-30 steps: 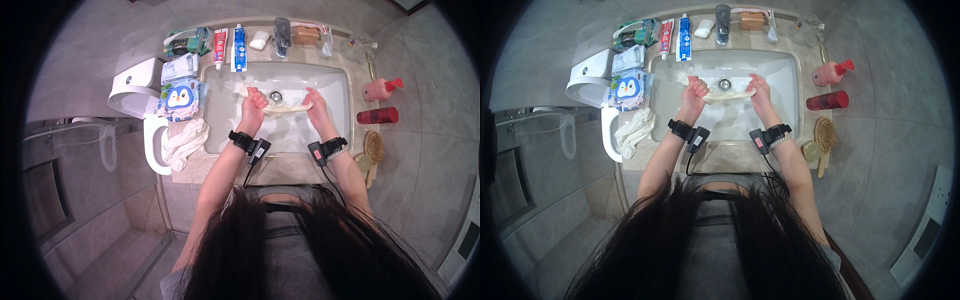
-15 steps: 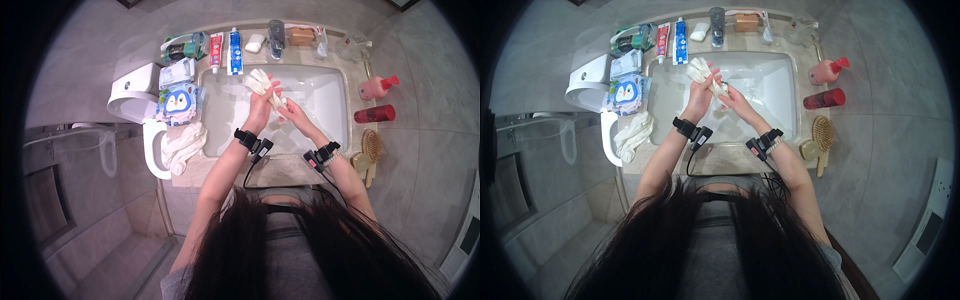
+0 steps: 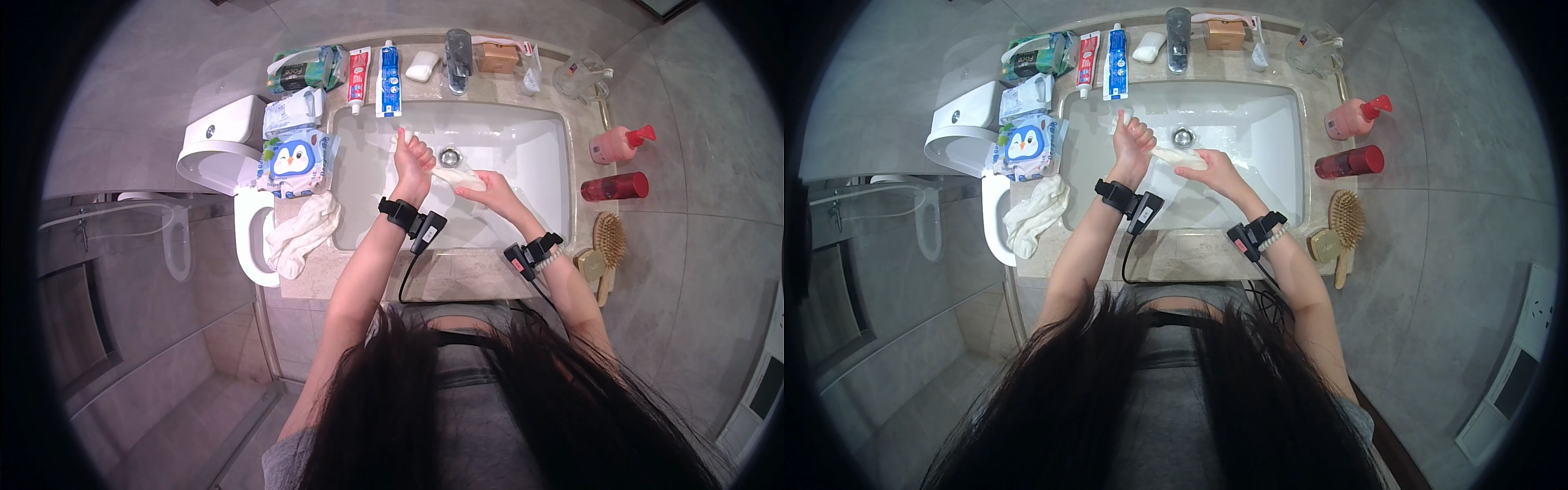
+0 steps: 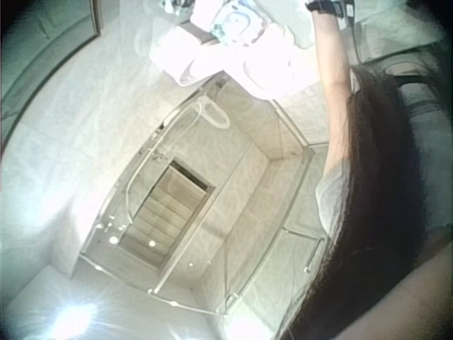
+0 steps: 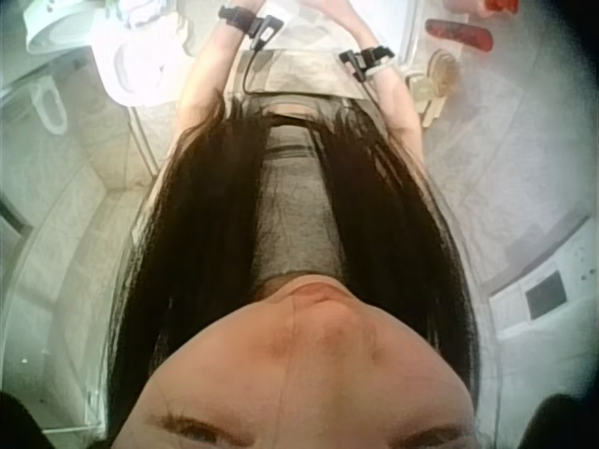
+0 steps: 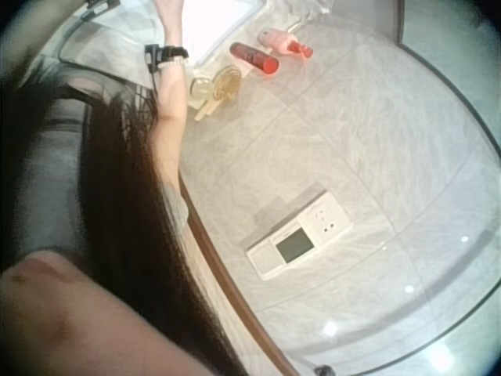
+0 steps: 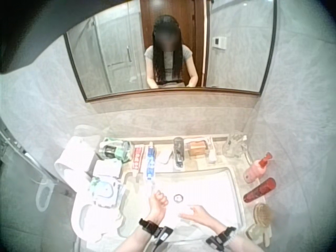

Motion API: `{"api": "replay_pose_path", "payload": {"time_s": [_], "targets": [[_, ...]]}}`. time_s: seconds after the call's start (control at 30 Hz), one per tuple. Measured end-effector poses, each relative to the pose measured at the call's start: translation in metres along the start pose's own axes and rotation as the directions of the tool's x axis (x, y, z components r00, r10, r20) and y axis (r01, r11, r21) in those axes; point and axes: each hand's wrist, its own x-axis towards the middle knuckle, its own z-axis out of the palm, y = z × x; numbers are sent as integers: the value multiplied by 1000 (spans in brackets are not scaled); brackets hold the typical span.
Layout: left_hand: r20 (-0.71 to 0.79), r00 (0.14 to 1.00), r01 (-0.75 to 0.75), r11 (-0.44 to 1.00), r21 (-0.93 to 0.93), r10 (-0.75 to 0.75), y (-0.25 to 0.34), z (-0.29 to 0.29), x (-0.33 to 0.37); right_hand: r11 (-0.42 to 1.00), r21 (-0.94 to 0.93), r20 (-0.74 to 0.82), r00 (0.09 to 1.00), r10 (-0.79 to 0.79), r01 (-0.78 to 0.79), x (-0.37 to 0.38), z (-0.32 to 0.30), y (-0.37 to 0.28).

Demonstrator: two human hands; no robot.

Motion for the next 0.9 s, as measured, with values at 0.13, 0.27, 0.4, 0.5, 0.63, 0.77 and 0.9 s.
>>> {"api": "replay_pose_path", "payload": {"time_s": [0.13, 0.27, 0.4, 0.5, 0.63, 0.77, 0.9], "targets": [[149, 988, 72, 984, -164, -48, 2, -16, 2, 995, -75, -191, 979, -75, 61, 1, -5, -2], [-14, 999, 34, 997, -70, -35, -9, -25, -5, 857, 408, -373, 914, -159, 315, 4, -9, -11], [92, 987, 88, 920, 382, -133, -22, -29, -28, 551, 805, -241, 970, -33, 219, 14, -10, -28], [316, 929, -22, 824, 565, -192, -30, -20, -37, 298, 949, -94, 995, -42, 102, 22, -2, -37], [454, 887, -232, 768, 597, -85, -37, -7, -39, 203, 973, -113, 994, -9, 112, 30, 10, -41], [261, 932, -35, 655, 755, -251, -36, -4, -36, 159, 985, -51, 996, -70, 62, 39, 10, -39], [323, 937, -243, 415, 877, -133, -39, -7, -35, 232, 968, -82, 993, -81, 99, 43, 9, -37]]}}
